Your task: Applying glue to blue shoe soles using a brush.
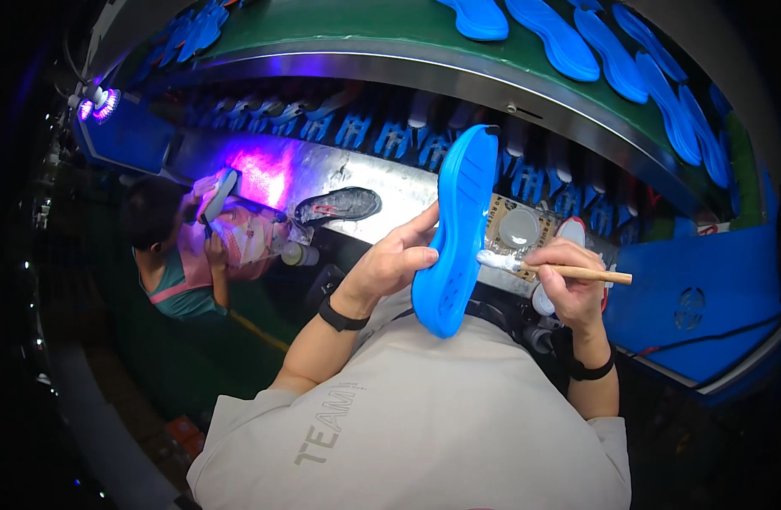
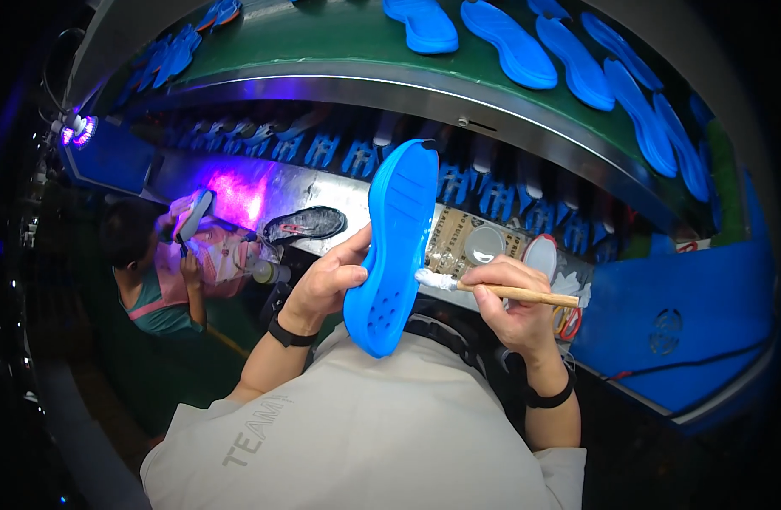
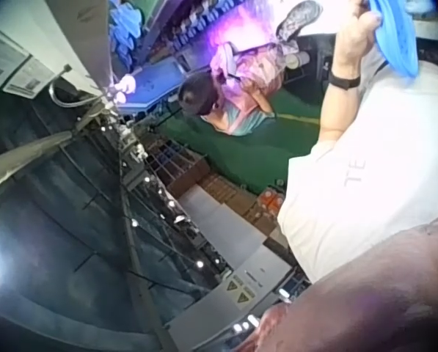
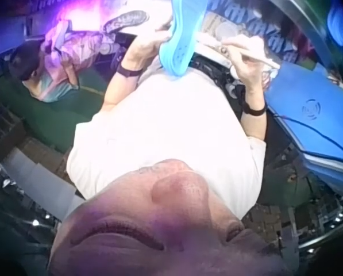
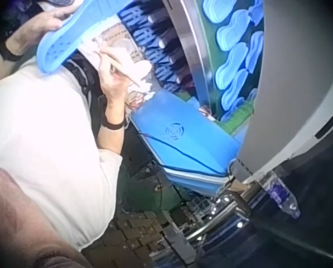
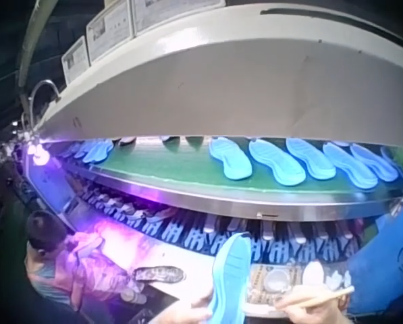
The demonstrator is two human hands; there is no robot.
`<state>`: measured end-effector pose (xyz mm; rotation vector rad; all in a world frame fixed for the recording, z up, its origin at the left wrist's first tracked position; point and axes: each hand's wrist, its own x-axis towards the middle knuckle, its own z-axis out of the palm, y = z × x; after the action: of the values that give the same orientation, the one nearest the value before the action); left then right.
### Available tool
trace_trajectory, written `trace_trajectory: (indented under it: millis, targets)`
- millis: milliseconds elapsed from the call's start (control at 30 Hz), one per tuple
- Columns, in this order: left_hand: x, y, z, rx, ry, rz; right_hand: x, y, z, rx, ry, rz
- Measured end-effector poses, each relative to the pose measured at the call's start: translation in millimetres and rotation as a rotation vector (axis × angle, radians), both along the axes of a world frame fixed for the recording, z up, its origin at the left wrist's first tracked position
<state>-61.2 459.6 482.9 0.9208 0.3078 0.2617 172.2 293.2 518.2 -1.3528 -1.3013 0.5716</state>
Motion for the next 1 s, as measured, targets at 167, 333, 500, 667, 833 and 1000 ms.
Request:
trace_trajectory:
  millis: [167,333,500,667,833,1000]
  targets:
    - [-2,4,-4,-0.052,-0.069,-0.014,-4,1,2,0.014,-0.035,0.037]
    - [-3,8,-8,-0.097,-0.087,0.015,0,-7,-3,-0.007,0.087,0.037]
    - [1,28,1,0.074,0.002,0.058,3,-16,-18,0.025,0.379,-0.157]
    - [42,107,41,0.238,-0.305,0.218,5,-22,-33,-0.026,0.42,-0.289]
    - [98,233,88,0.285,-0.179,0.532,5,-21,-41,-0.073,0.399,-0.329]
    - [75,304,74,0.537,0.4,0.832,12,-22,-48,-0.092,0.388,-0.396]
